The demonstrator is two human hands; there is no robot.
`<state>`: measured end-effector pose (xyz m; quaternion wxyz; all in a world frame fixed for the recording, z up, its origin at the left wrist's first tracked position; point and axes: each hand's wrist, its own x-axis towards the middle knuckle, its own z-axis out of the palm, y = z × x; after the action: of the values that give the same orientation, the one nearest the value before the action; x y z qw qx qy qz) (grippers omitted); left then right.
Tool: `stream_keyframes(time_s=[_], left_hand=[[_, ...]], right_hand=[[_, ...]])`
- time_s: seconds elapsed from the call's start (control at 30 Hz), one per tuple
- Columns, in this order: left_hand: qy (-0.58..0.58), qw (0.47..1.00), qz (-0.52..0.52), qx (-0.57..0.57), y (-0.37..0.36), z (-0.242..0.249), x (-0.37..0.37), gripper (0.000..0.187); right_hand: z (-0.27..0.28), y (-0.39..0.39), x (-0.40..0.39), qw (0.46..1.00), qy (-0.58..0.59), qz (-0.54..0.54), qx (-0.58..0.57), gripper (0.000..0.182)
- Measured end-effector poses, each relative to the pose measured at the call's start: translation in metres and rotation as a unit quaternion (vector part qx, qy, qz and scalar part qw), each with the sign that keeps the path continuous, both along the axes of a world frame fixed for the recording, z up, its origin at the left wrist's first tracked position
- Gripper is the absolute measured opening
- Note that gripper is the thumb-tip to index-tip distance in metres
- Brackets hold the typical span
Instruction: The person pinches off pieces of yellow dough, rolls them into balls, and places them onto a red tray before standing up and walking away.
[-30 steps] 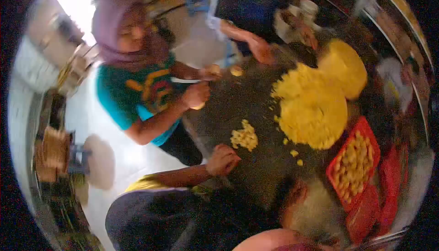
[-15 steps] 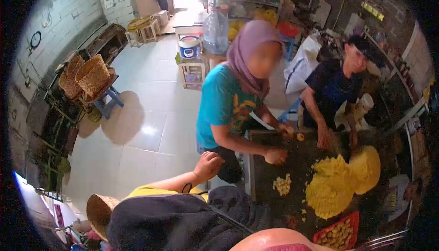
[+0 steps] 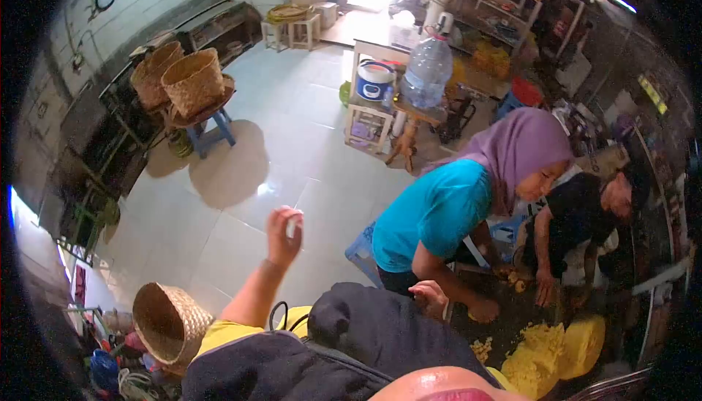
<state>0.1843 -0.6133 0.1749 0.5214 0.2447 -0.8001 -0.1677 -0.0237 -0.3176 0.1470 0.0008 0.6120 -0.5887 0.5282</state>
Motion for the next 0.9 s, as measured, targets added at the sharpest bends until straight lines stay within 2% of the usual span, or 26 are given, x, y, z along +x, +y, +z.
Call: stream_keyframes(time_s=[0.03, 0.07, 0.1, 0.13, 0.17, 0.2, 0.23, 0.33, 0.43, 0.5, 0.6, 0.7, 0.77, 0.9], left_hand=[[0.017, 1.0, -0.013, -0.011, -0.014, 0.025, 0.011, 0.02], [0.025, 0.998, 0.011, -0.06, -0.022, 0.059, 0.022, 0.021], [0.08, 0.996, 0.021, -0.03, -0.024, 0.099, 0.03, 0.022], [0.073, 0.993, 0.026, -0.088, -0.026, 0.145, 0.044, 0.027], [0.106, 0.992, -0.029, -0.067, -0.024, 0.19, 0.06, 0.024], [0.146, 0.977, -0.154, -0.035, -0.015, 0.241, 0.08, 0.031], [0.177, 0.966, -0.09, -0.165, -0.004, 0.291, 0.083, 0.04], [0.197, 0.964, -0.077, -0.162, -0.017, 0.297, 0.103, 0.038], [0.233, 0.957, -0.068, -0.161, -0.033, 0.294, 0.126, 0.034], [0.247, 0.95, -0.054, -0.182, -0.043, 0.297, 0.146, 0.032], [0.26, 0.937, -0.029, -0.231, -0.066, 0.307, 0.186, 0.029], [0.275, 0.923, -0.008, -0.27, -0.085, 0.318, 0.215, 0.027], [0.276, 0.914, -0.013, -0.295, -0.099, 0.33, 0.232, 0.025], [0.291, 0.896, -0.014, -0.335, -0.12, 0.341, 0.255, 0.022]], right_hand=[[-0.005, -0.003, -0.005, 0.998, -0.012, 0.044, 0.037, 0.018], [-0.032, -0.009, -0.006, 0.974, -0.203, 0.101, -0.005, 0.015], [-0.033, -0.014, -0.003, 0.973, -0.203, 0.112, 0.005, 0.015], [-0.033, -0.02, -0.002, 0.966, -0.233, 0.098, 0.061, 0.012], [-0.032, -0.028, 0.001, 0.955, -0.262, 0.081, 0.116, 0.01], [-0.017, -0.043, 0.007, 0.995, -0.073, 0.057, 0.042, 0.004], [-0.016, -0.059, 0.009, 0.994, -0.073, 0.064, 0.048, 0.004], [-0.011, -0.102, 0.021, 0.994, -0.028, 0.086, 0.056, 0.009], [0.008, -0.144, 0.039, 0.989, -0.052, 0.096, 0.098, 0.013], [0.014, -0.179, 0.05, 0.99, -0.043, 0.102, 0.082, 0.015], [-0.004, -0.236, 0.065, 0.987, -0.073, 0.095, 0.11, 0.018], [0.005, -0.298, 0.078, 0.984, -0.061, 0.107, 0.13, 0.019], [0.023, -0.337, 0.093, 0.984, -0.008, 0.154, 0.085, 0.019], [0.029, -0.399, 0.113, 0.99, -0.037, 0.127, 0.047, 0.014]])
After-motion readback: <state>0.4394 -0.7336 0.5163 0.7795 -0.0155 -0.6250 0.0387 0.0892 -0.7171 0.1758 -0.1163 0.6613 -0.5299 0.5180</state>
